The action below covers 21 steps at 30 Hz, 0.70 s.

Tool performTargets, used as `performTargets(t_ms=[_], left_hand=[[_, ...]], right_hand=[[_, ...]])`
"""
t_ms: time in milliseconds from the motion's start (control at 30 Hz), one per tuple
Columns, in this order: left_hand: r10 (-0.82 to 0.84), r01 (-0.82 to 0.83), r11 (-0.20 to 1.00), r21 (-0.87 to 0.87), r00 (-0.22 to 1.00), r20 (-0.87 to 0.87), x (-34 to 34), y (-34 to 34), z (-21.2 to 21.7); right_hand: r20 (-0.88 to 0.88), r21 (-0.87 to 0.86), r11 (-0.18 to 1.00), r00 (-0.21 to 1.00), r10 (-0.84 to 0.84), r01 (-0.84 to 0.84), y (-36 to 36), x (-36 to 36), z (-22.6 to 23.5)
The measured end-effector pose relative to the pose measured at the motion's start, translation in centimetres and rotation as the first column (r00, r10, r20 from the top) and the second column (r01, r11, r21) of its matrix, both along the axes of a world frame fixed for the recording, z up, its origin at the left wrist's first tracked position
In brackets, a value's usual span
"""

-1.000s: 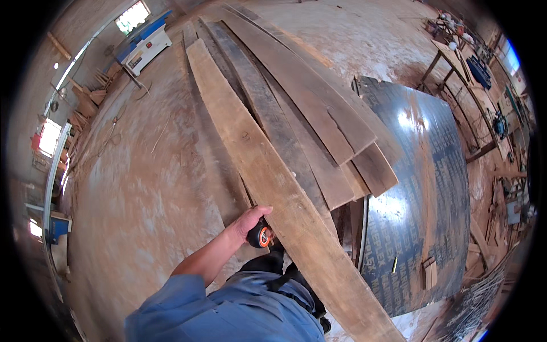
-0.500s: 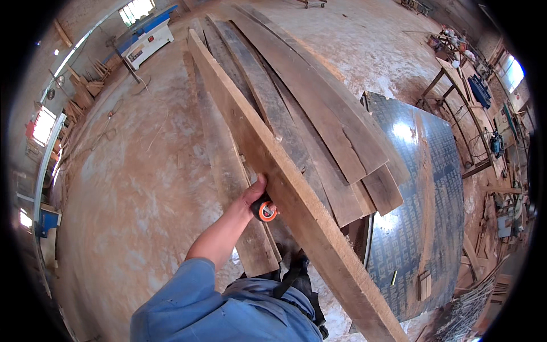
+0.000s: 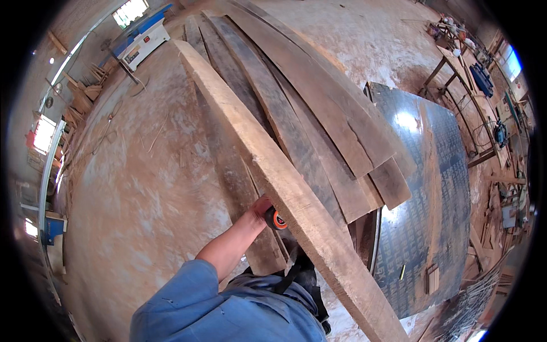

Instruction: The person uses a tape measure to measure several wooden planks in a workshop. They pick up and inspect multiple planks, then place them on a table saw and measure them again.

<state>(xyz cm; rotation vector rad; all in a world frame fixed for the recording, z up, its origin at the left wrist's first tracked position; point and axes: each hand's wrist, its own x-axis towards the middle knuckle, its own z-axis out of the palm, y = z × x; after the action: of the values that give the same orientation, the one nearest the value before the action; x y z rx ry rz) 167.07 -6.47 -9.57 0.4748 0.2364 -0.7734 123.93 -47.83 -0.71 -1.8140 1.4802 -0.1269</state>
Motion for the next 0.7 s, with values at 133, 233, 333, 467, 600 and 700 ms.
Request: performTargets(t_ms=[133,233,333,467,600,700], left_hand=[[0.050,-0.054,0.994,-0.092,0.998,-0.042,-0.8,-0.4,-3.2],[0.063,-0.071,0.984,-0.161,0.997,-0.050,-1.0,-0.9,-4.9],[0.067,-0.075,0.983,-0.167,0.996,-0.055,-0.9,-0.8,-6.3],[-0.003,0.002,0.984,-0.179,1.000,-0.009,-1.3,-0.6,-5.2],[-0.016,0.022,0.999,0.044,0.992,-0.126,-1.3,-0.2,0.9],[-0.059,0.077,0.982,0.173,0.993,-0.106,-1.7,1.3,-0.1]], right_hand=[[-0.001,-0.002,1.000,1.000,-0.004,0.004,0.3,0.5,0.3],[-0.007,-0.010,1.000,1.000,-0.009,0.009,0.3,0.3,0.3],[-0.008,-0.010,1.000,1.000,-0.002,0.002,0.1,0.6,0.0],[-0.009,-0.029,1.000,1.000,0.006,-0.006,-0.2,1.0,0.0],[-0.006,-0.048,0.999,1.000,0.001,-0.002,-0.2,1.0,0.1],[-0.001,-0.067,0.998,1.000,0.010,-0.010,-0.8,0.7,0.5]])
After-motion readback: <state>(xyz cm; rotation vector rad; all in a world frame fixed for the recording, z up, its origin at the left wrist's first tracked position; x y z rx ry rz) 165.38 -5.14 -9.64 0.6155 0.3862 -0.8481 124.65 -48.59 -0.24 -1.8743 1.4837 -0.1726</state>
